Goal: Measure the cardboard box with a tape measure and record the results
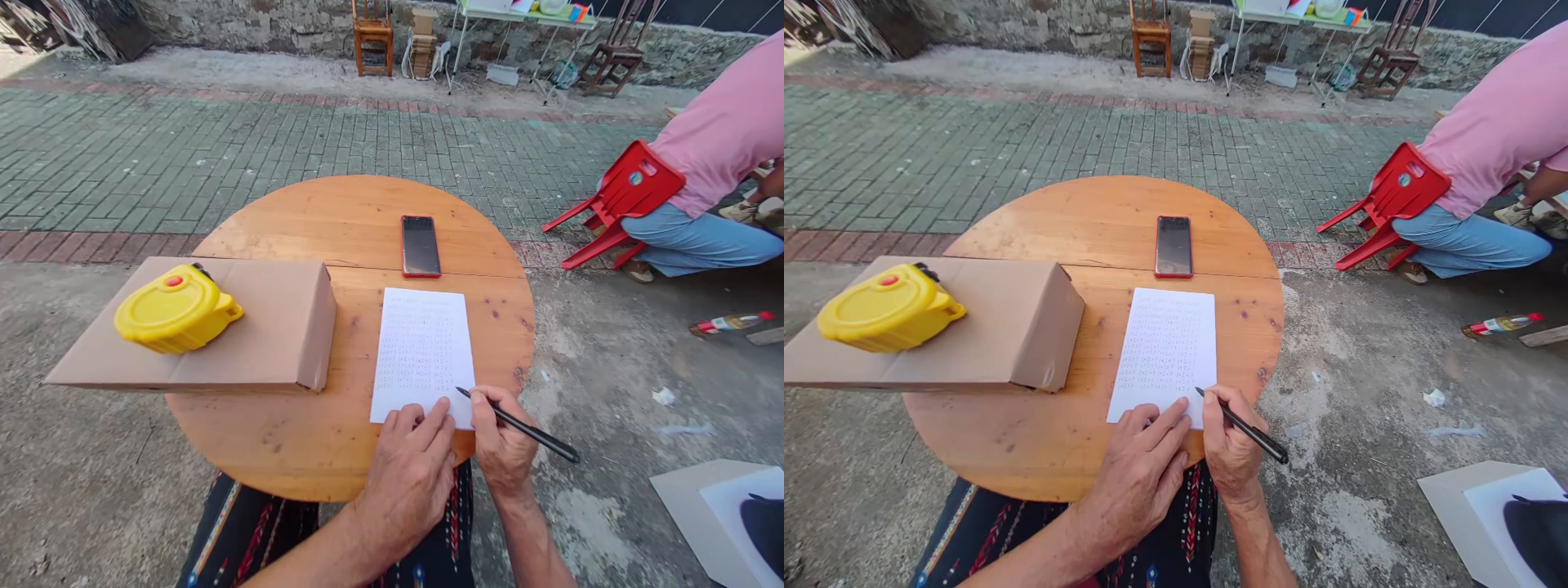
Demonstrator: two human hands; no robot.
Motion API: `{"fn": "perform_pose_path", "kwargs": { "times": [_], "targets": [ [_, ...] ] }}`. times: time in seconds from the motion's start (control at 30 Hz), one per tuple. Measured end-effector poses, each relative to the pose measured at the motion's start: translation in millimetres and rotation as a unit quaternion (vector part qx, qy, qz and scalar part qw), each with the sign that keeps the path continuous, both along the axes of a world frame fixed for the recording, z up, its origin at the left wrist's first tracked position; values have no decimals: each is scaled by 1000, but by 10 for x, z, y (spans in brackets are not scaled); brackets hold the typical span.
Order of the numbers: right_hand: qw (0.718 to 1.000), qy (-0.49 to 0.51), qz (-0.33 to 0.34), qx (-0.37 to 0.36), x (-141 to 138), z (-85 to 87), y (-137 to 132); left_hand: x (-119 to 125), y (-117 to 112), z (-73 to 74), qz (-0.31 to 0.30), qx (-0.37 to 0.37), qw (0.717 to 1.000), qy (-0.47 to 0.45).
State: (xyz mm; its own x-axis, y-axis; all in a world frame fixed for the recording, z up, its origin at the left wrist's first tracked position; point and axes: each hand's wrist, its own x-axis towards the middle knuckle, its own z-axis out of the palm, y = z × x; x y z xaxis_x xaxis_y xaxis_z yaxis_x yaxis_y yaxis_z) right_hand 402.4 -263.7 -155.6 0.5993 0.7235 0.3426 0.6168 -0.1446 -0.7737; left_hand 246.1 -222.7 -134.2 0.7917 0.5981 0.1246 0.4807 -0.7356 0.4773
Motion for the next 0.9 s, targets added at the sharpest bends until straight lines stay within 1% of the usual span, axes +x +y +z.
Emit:
{"fn": "perform_pose_path", "kwargs": {
  "times": [0.13, 0.37, 0.73, 0.9],
  "targets": [
    [1000, -11, 9, -2, -20, 30, 32, 4, 1, -3, 2, -3, 1000, 0],
    [999, -25, 29, 1, -23, 30, 55, 3, 3, -11, 3, -5, 1000, -9],
    [997, -58, 40, -5, -30, 92, 93, 6, 12, 15, 6, -20, 1000, -14],
    [998, -60, 30, 1, -33, 96, 102, 11, 19, 17, 3, -24, 1000, -12]
  ]
}}
